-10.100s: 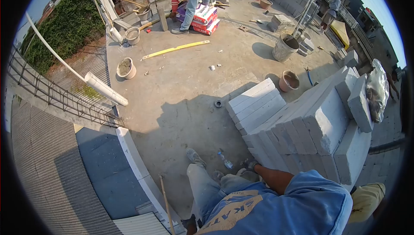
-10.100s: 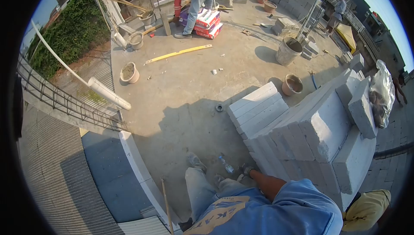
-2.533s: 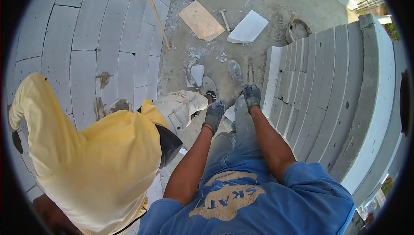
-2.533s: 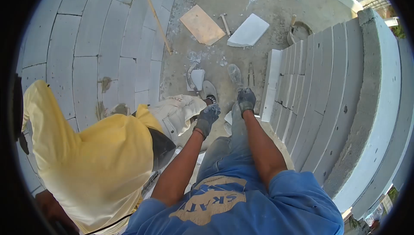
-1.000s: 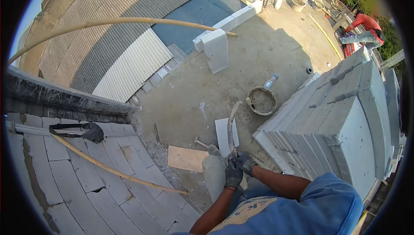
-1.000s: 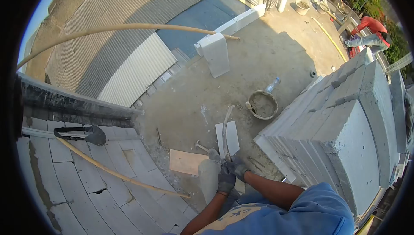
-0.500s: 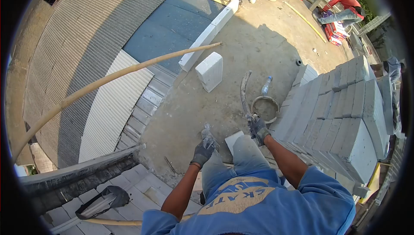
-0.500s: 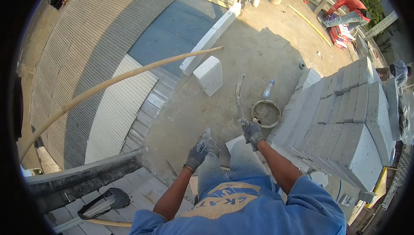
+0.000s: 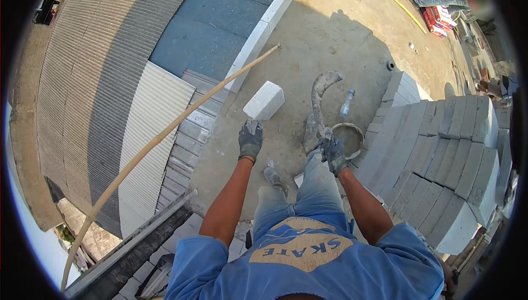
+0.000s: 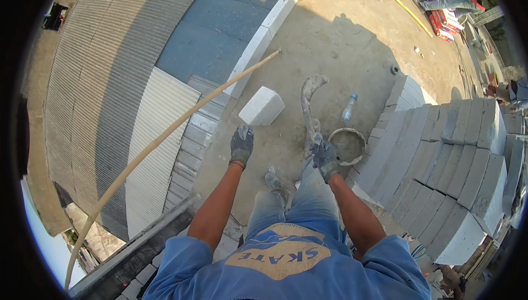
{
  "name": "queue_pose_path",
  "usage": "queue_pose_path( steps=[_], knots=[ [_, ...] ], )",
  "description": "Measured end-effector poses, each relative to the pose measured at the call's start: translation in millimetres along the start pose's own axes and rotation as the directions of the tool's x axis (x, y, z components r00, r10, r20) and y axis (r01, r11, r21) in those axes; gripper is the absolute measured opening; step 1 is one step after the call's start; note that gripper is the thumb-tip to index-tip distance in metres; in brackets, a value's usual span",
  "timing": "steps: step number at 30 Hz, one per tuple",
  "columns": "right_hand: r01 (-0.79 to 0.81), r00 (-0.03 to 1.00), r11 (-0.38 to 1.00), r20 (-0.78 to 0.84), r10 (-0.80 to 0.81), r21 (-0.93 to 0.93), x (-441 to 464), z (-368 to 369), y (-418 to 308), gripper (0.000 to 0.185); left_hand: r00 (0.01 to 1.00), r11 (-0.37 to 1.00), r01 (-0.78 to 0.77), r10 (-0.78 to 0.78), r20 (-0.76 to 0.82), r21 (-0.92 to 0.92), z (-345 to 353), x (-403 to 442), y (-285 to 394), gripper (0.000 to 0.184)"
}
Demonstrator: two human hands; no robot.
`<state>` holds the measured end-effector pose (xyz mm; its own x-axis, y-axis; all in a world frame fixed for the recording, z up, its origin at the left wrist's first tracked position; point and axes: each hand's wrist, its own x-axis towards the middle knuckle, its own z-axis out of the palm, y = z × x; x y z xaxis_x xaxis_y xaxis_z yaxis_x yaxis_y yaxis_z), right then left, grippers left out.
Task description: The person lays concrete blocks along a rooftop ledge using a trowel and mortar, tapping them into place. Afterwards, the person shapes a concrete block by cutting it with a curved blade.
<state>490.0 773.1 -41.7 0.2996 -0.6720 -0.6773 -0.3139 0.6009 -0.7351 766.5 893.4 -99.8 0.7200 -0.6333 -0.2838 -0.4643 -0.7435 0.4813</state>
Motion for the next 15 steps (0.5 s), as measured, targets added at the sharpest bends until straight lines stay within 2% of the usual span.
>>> queue_pose_path(
  steps=[1, 2, 3, 4, 6, 7, 9, 11, 13, 15],
  knots=[
    [-0.007, 1.0, 0.995, -0.008, 0.007, -0.103, 24.8, -1.5, 3.7, 0.044, 1.0, 1.0, 0.009, -0.009, 0.005, 0.01, 7.2, 14.6, 10.2, 0.044],
    [-0.023, 1.0, 0.979, -0.019, 0.02, -0.203, 51.3, -4.2, 12.0, 0.044, 0.992, 0.997, -0.069, 0.072, -0.099, 0.031, 14.2, 23.7, 17.8, 0.045],
    [0.103, 0.992, 0.912, -0.022, -0.122, -0.398, 79.2, -5.6, 21.7, 0.044, 0.969, 0.987, -0.149, 0.158, -0.192, 0.062, 22.7, 35.2, 25.2, 0.046],
    [0.067, 0.996, 0.919, -0.033, -0.086, -0.388, 100.5, -7.0, 21.8, 0.044, 0.975, 0.987, -0.145, 0.155, -0.157, 0.077, 37.8, 54.9, 25.3, 0.046],
    [0.249, 0.958, 0.721, 0.055, -0.281, -0.647, 138.1, -6.4, 16.8, 0.04, 0.95, 0.985, 0.013, 0.041, -0.308, 0.17, 73.3, 97.5, 12.9, 0.046],
    [0.271, 0.954, 0.678, 0.098, -0.283, -0.683, 151.0, -5.7, 8.6, 0.033, 0.958, 0.983, 0.008, 0.045, -0.284, 0.183, 85.4, 120.8, 9.2, 0.046],
    [0.249, 0.966, 0.656, 0.132, -0.224, -0.713, 171.7, -0.4, -7.3, 0.031, 0.933, 0.939, 0.041, 0.086, -0.35, 0.341, 104.7, 158.8, 3.8, 0.044],
    [0.232, 0.973, 0.633, 0.166, -0.162, -0.739, 189.1, 9.1, -24.3, 0.031, 0.955, 0.901, 0.07, 0.064, -0.291, 0.428, 112.5, 180.9, 18.2, 0.044],
    [0.283, 0.958, 0.58, 0.253, -0.134, -0.764, 203.6, 21.8, -40.6, 0.032, 0.97, 0.854, 0.095, 0.036, -0.239, 0.512, 114.5, 194.3, 35.3, 0.044],
    [0.296, 0.95, 0.598, 0.297, -0.099, -0.745, 215.5, 33.5, -49.7, 0.033, 0.975, 0.766, 0.217, -0.199, -0.098, 0.605, 121.1, 201.7, 48.8, 0.043]
  ],
)
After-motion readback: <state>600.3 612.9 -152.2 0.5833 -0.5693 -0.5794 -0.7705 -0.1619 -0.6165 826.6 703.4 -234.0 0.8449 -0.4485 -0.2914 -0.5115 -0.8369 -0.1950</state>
